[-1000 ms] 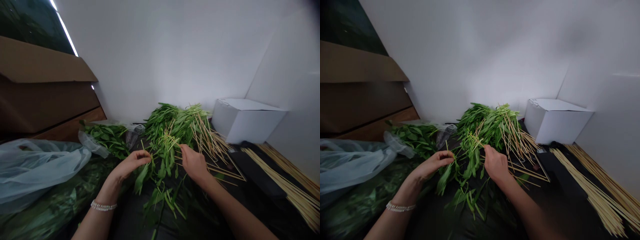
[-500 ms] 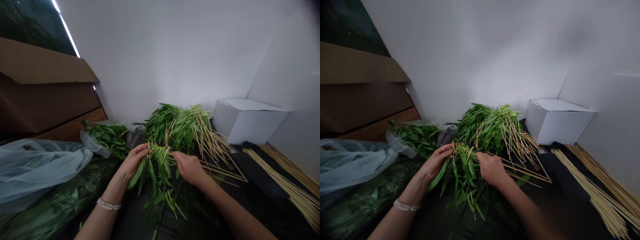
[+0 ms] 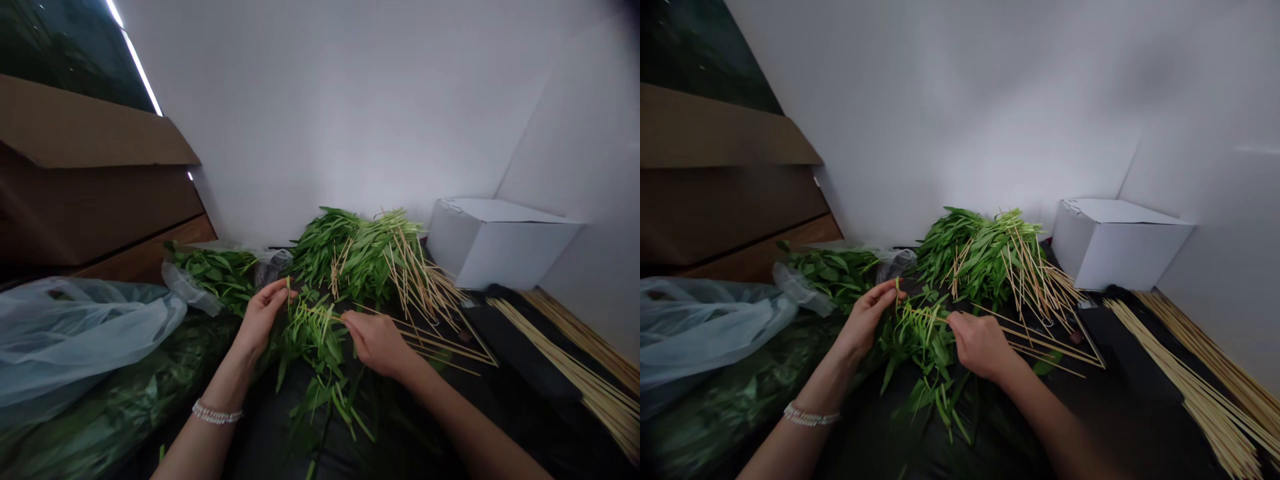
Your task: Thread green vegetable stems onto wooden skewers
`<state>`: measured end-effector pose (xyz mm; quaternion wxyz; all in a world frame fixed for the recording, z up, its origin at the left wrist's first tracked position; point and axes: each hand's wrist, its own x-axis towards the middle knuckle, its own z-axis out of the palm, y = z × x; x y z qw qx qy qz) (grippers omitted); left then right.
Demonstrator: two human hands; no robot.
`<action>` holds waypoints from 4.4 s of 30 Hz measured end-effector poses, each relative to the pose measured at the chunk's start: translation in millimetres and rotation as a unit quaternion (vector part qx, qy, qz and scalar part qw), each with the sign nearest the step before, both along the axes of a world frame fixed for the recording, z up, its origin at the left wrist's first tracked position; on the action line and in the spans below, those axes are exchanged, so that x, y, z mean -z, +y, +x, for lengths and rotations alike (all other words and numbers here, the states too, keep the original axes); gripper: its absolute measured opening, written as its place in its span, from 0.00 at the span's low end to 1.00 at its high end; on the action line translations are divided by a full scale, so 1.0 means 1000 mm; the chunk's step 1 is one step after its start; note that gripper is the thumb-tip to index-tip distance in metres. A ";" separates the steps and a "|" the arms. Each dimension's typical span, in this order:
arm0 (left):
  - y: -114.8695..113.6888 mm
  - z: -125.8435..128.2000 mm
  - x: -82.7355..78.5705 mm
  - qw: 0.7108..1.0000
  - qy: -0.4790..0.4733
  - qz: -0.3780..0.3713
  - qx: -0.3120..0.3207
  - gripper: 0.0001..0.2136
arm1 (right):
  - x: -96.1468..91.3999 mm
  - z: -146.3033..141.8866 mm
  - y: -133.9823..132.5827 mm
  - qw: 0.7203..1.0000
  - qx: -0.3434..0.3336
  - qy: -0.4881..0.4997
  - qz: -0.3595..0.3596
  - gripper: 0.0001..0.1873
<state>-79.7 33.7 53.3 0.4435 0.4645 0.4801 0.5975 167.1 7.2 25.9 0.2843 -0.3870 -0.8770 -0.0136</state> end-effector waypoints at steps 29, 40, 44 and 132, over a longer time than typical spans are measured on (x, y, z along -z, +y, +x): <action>-0.002 0.006 0.002 0.988 -0.069 -0.079 0.117 0.13 | 0.004 -0.003 0.002 0.996 0.065 -0.051 -0.022 0.13; -0.001 -0.006 -0.008 0.956 -0.217 -0.101 0.171 0.19 | 0.005 -0.003 0.002 0.997 0.060 -0.049 -0.017 0.13; 0.000 -0.006 -0.007 0.967 -0.188 -0.106 0.139 0.20 | 0.004 -0.004 0.001 0.997 0.060 -0.054 -0.018 0.13; -0.006 0.002 -0.001 0.987 0.110 -0.039 0.110 0.11 | 0.011 -0.008 0.001 0.996 0.066 -0.062 -0.017 0.12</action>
